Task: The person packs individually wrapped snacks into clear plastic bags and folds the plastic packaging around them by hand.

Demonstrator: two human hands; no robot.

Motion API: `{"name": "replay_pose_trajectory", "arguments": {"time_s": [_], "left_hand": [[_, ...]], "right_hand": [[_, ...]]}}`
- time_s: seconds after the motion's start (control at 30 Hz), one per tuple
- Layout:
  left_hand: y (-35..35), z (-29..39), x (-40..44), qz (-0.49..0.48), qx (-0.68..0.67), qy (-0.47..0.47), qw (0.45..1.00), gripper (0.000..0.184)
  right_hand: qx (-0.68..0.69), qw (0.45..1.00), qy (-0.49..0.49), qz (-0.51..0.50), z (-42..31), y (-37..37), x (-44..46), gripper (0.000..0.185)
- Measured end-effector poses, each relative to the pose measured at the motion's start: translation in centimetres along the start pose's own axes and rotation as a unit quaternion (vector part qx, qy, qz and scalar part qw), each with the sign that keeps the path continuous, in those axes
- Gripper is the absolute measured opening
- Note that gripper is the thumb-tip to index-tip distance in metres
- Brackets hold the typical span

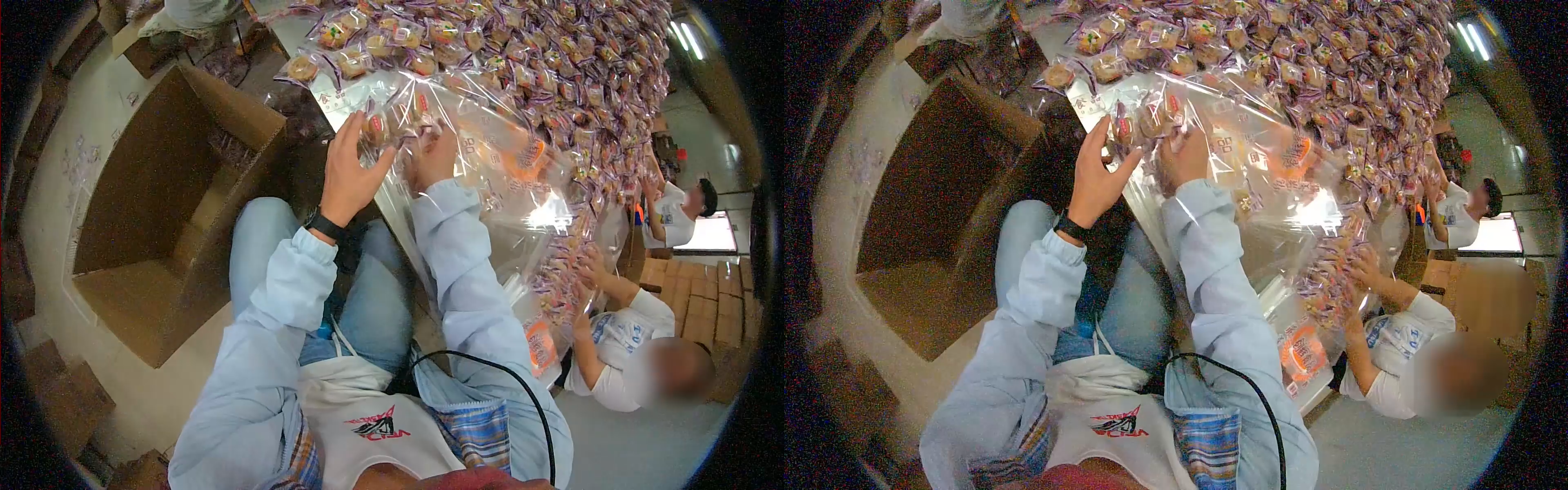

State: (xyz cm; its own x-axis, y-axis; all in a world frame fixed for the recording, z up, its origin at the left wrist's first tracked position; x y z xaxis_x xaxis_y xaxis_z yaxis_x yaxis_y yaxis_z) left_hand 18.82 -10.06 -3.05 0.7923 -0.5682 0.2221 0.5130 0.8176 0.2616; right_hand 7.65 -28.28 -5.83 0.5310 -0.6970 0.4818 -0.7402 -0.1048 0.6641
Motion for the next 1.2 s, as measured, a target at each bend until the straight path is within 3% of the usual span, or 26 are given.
{"name": "replay_pose_trajectory", "arguments": {"time_s": [0.03, 0.13, 0.17, 0.27, 0.3, 0.4, 0.43, 0.53, 0.57, 0.63, 0.7, 0.77, 0.97, 1.07, 1.17, 1.2], "left_hand": [[0.3, -0.1, 0.0, -0.001, -0.01, 0.007, 1.0, 0.079], [0.8, -0.7, -0.3, 0.021, 0.035, -0.015, 0.999, 0.081], [0.7, -1.0, -0.4, 0.02, 0.034, -0.008, 0.999, 0.081], [0.5, -1.0, -0.7, 0.009, 0.032, -0.001, 0.999, 0.083], [0.4, -0.9, -0.6, 0.009, 0.032, -0.007, 0.999, 0.082], [0.4, -0.5, -0.7, 0.015, 0.055, -0.043, 0.997, 0.08], [0.4, -0.3, -0.5, 0.013, 0.069, -0.059, 0.996, 0.079], [0.5, 0.7, -0.2, 0.021, 0.079, -0.097, 0.992, 0.074], [0.4, 0.0, -0.2, 0.005, 0.044, -0.048, 0.998, 0.073], [0.3, 0.2, -0.4, -0.014, -0.012, 0.007, 1.0, 0.07], [0.2, 0.2, -0.7, -0.025, -0.002, 0.019, 1.0, 0.069], [0.5, 0.9, -1.1, -0.01, 0.02, -0.019, 1.0, 0.067], [1.5, 6.6, -5.1, 0.056, 0.056, -0.131, 0.988, 0.056], [-1.1, 11.4, -9.8, -0.048, 0.04, -0.216, 0.975, 0.067], [-4.6, 13.5, -12.9, -0.151, 0.081, -0.261, 0.95, 0.079], [-5.6, 13.5, -13.7, -0.179, 0.107, -0.272, 0.939, 0.082]], "right_hand": [[0.063, 0.989, -0.1, -0.09, 2.0, -1.2, -0.6, 0.048], [0.109, 0.993, -0.034, 0.029, -2.2, 3.1, -1.8, 0.051], [0.156, 0.986, -0.037, -0.052, -2.7, 2.4, -1.7, 0.053], [0.125, 0.992, 0.015, -0.028, -2.4, 1.3, -1.5, 0.056], [0.148, 0.986, -0.059, -0.036, -2.4, 1.3, -1.3, 0.054], [0.149, 0.988, -0.013, -0.048, -1.9, 0.3, -1.3, 0.061], [0.05, 0.996, 0.067, -0.005, -2.8, 0.5, -1.0, 0.066], [0.162, 0.983, -0.058, -0.068, -0.9, -1.0, -1.4, 0.069], [0.149, 0.987, 0.013, -0.056, -0.8, -1.0, -1.6, 0.066], [0.207, 0.976, -0.024, -0.058, 0.1, 0.1, -2.7, 0.059], [-0.04, 0.993, 0.077, -0.081, -5.4, 6.9, -3.9, 0.057], [-0.221, 0.955, 0.176, -0.093, -6.2, 10.3, -5.4, 0.056], [-0.314, 0.948, -0.017, -0.046, 0.1, 15.4, -8.4, 0.061], [-0.236, 0.964, -0.111, -0.058, 2.8, 15.0, -9.3, 0.059], [-0.087, 0.996, -0.004, -0.036, 0.7, 14.1, -7.9, 0.057], [-0.1, 0.993, 0.056, -0.036, -0.4, 13.7, -7.3, 0.058]]}}
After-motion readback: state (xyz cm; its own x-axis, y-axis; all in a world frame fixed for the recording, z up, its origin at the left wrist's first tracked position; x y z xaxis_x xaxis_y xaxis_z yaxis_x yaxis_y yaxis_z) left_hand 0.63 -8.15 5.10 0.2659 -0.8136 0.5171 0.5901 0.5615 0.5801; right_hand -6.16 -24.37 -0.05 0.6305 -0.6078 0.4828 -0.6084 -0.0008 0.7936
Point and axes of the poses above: each hand's wrist, its own x-axis towards the middle knuckle, its own y-axis out of the back of the hand, z = x × y, the point moved 9 cm from there along x, towards the middle knuckle, and after that the axes turned 3 degrees about y, right-handed, at the moved point
